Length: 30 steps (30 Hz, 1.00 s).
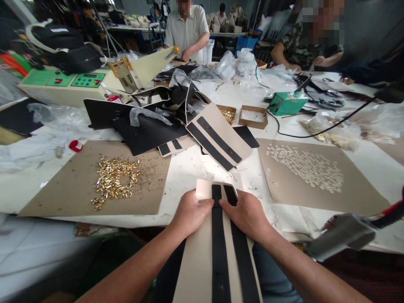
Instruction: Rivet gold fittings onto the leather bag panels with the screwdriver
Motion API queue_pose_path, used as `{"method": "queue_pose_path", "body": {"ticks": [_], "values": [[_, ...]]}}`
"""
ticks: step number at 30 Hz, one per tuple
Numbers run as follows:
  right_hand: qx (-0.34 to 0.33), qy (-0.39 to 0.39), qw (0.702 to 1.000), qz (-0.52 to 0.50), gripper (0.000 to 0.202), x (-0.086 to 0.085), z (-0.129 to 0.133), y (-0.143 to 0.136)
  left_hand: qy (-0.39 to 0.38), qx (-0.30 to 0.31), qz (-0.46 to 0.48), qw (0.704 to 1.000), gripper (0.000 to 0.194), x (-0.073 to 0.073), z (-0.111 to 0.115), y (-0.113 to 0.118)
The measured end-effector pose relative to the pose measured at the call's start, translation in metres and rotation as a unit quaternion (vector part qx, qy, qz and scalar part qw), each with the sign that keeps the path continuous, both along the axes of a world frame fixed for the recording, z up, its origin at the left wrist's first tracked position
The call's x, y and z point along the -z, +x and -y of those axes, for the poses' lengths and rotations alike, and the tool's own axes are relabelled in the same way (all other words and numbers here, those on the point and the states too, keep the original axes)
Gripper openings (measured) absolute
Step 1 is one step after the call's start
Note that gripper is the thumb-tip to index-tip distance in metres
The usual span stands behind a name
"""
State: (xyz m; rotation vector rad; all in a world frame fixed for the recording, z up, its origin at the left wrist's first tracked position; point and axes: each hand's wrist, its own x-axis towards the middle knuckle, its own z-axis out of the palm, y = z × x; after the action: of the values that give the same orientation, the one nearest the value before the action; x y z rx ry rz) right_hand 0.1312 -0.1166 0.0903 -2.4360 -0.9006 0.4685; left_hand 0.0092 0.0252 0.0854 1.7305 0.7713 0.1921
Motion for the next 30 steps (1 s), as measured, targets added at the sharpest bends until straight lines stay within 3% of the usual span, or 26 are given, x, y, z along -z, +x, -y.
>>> {"method": "queue_pose_path", "body": {"ticks": [16,26,30], "values": [[-0.003,-0.03,0.999,-0.01,0.042,-0.002,-0.007,0.005,-0.048,-0.001,0.001,0.999,0.016,0.004,-0.006,0.002],[0.01,-0.005,0.996,-0.094,0.022,-0.01,-0.007,0.011,-0.102,-0.007,-0.021,0.995,0.025,0.005,-0.011,0.003],[0.011,-0.017,0.997,-0.077,0.023,-0.007,-0.008,0.011,-0.097,-0.014,-0.028,0.995,0.022,0.005,-0.011,0.005]]}}
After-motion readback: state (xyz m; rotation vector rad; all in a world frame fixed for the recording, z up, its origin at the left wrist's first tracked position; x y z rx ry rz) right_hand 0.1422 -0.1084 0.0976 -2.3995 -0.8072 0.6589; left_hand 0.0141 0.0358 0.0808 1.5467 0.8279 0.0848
